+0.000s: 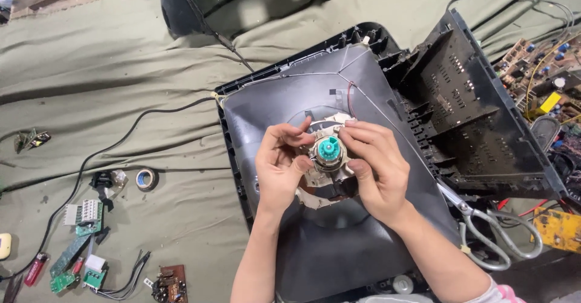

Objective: Disassembling a CRT television by unscrewing components, cutting wire ties, and removing the deflection yoke.

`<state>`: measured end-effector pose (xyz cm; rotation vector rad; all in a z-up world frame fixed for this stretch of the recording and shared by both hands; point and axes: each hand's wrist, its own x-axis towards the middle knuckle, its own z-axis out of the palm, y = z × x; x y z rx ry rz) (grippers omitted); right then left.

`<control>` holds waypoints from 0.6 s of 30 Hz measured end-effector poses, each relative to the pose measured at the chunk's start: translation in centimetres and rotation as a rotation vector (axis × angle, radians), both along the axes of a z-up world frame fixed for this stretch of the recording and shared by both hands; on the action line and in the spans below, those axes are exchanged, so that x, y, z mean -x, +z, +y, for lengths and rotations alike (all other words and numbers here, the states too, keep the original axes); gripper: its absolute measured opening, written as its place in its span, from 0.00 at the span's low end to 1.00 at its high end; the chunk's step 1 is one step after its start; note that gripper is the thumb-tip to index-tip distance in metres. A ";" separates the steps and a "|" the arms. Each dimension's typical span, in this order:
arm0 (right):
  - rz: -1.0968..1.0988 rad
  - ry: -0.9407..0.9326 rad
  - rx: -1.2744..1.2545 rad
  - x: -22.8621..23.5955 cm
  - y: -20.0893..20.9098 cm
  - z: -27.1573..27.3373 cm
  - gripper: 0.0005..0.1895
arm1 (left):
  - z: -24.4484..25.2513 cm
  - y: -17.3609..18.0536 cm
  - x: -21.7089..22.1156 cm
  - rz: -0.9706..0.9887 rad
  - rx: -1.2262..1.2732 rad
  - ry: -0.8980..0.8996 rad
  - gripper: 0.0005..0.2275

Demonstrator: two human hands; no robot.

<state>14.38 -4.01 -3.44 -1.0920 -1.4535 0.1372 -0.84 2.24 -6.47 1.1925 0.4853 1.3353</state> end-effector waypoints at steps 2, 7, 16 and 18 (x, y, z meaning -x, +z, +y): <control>-0.023 -0.032 -0.005 0.1 0.1 0.0 0.20 | 0.1 -0.1 -0.2 -0.001 0.000 0.014 0.24; -0.124 -0.099 -0.077 0.1 0.2 0.4 0.23 | 0.6 -0.9 -0.3 -0.037 0.019 0.009 0.23; -0.119 0.009 -0.076 -1.2 -0.8 0.4 0.20 | -0.4 1.0 0.6 0.145 0.089 -0.003 0.35; -0.071 0.001 -0.056 -0.6 -0.3 0.2 0.19 | -0.3 0.5 0.5 0.111 0.090 -0.009 0.33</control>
